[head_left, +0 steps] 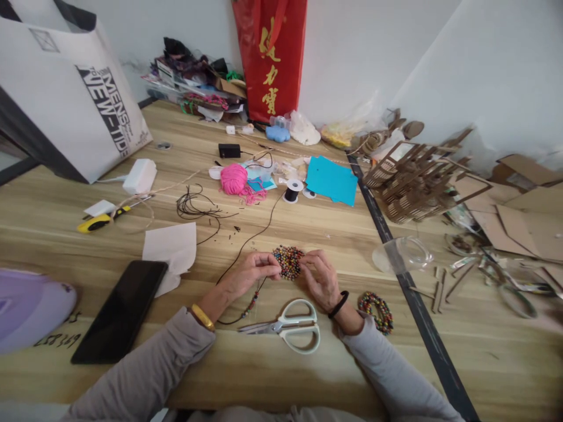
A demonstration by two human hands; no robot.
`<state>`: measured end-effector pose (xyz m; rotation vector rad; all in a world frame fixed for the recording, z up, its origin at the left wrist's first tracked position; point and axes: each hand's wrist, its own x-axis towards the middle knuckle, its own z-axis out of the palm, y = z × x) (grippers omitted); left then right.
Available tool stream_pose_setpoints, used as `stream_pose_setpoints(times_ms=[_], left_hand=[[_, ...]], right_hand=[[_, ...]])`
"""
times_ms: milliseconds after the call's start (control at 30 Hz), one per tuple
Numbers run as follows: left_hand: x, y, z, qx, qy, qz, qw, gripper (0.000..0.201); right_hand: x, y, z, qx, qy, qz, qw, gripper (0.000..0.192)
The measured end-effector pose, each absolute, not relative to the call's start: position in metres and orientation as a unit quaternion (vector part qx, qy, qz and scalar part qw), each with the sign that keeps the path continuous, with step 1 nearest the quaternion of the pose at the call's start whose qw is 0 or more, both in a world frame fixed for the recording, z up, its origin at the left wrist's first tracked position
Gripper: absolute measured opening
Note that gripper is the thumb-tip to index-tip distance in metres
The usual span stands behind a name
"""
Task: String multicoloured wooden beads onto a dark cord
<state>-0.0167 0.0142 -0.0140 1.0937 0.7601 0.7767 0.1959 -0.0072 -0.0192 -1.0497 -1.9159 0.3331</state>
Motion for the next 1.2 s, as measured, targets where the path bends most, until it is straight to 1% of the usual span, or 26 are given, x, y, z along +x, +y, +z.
stream_pose_setpoints(times_ms=[167,367,600,1200], left_hand=[[-0.016,0.015,-0.015,0.492,0.337,0.359,0.718,0.017],[-0.016,0.014,-0.011,0.491,0.349,0.351,0.717,0.018],[-0.016,0.014,-0.012,0.483,0.342,0.352,0.725,0.018],[-0.015,0.013,-0.009,0.487,0.352,0.350,0.719,0.018]], right_hand=[[0.196,-0.005,-0.022,-0.421,-0.797,0.138,0.411,0.011],[0.197,-0.003,-0.028,-0.457,-0.813,0.089,0.348,0.006],[0.197,-0.002,-0.029,-0.466,-0.823,0.066,0.318,0.004],[0.194,-0.002,-0.032,-0.482,-0.816,0.054,0.314,0.005]])
